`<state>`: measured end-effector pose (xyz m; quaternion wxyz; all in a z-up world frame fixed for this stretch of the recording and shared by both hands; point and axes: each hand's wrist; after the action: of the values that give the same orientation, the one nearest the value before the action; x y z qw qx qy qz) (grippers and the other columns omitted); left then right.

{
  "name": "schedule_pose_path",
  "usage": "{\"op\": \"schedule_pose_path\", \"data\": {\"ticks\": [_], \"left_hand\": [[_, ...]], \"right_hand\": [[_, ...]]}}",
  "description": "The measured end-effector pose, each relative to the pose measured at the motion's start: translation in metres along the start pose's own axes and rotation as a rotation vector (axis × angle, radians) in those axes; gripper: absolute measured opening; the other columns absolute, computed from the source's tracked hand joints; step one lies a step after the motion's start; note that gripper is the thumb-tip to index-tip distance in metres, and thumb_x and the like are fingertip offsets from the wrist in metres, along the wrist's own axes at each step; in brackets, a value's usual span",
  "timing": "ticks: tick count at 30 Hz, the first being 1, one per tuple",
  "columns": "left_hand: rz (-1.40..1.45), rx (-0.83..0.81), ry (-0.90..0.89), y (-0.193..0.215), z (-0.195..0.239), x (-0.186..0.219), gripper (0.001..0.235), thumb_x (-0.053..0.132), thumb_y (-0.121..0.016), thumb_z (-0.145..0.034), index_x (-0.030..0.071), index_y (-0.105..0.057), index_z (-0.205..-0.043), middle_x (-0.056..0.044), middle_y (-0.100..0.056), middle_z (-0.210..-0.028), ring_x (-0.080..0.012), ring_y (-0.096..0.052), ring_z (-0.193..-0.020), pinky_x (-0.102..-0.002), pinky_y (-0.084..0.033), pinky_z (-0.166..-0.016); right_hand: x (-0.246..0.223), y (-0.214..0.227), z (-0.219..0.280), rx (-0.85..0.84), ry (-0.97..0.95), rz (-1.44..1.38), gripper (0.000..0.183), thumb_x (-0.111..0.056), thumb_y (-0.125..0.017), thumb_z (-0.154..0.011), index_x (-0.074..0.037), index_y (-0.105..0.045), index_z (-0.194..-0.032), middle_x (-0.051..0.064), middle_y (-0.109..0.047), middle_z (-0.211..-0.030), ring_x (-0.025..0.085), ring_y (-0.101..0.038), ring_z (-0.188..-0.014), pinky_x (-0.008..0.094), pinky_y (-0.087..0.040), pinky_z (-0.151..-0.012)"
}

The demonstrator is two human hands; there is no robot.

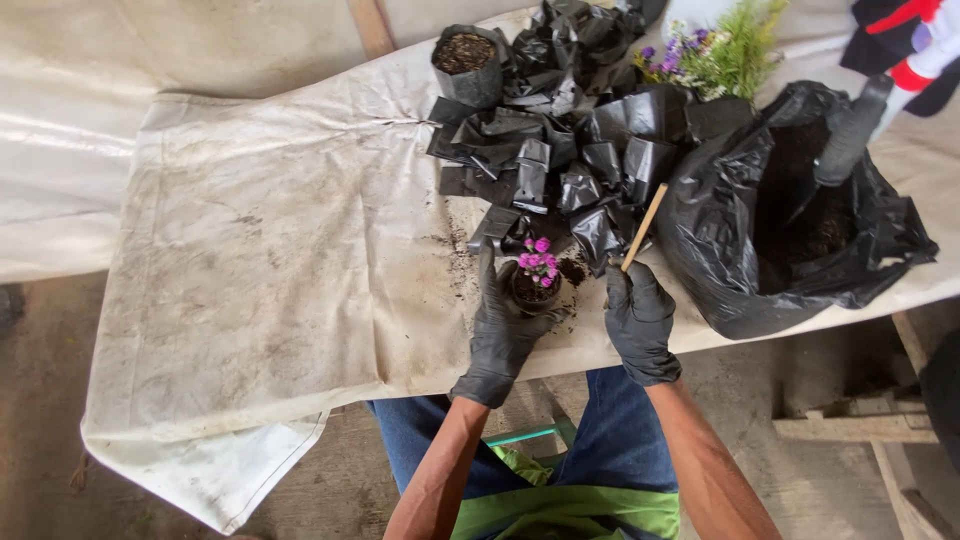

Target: The person uses a wooden stick to poke holes in the soil of a small potted plant, then places it aside. They pick up a black plastic nursery bag, fill it with soil using a trowel, and press the soil down with their gloved hands.

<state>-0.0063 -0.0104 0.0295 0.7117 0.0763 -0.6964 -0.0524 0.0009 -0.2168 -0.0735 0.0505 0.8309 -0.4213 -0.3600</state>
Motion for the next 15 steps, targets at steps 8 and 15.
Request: {"op": "schedule_pose_path", "data": {"ticks": [8, 15], "left_hand": [[-0.042, 0.178, -0.022, -0.027, -0.005, -0.012, 0.126, 0.022, -0.089, -0.065, 0.023, -0.010, -0.164, -0.015, -0.063, -0.132, -0.0404, -0.063, -0.122, -0.055, -0.055, -0.102], [0.115, 0.284, -0.011, 0.004, 0.001, 0.006, 0.117, 0.012, -0.085, -0.062, 0.014, -0.021, -0.160, -0.022, -0.065, -0.130, -0.0459, -0.063, -0.119, -0.057, -0.055, -0.099]], "right_hand": [[0.007, -0.010, -0.004, 0.074, -0.092, 0.001, 0.019, -0.014, -0.080, -0.100, -0.002, -0.076, -0.114, 0.022, -0.076, -0.098, 0.039, -0.072, -0.094, 0.043, -0.059, -0.086], [0.002, 0.017, -0.014, -0.178, -0.177, 0.023, 0.015, -0.016, -0.069, -0.114, -0.004, -0.074, -0.108, 0.016, -0.074, -0.091, 0.034, -0.072, -0.089, 0.041, -0.056, -0.082]]}}
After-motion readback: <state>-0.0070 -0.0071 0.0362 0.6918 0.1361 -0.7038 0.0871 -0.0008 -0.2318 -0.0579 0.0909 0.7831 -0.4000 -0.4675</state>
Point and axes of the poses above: each hand's wrist, its own z-axis away from the middle knuckle, its own y-axis out of the back of the hand, x = y × z
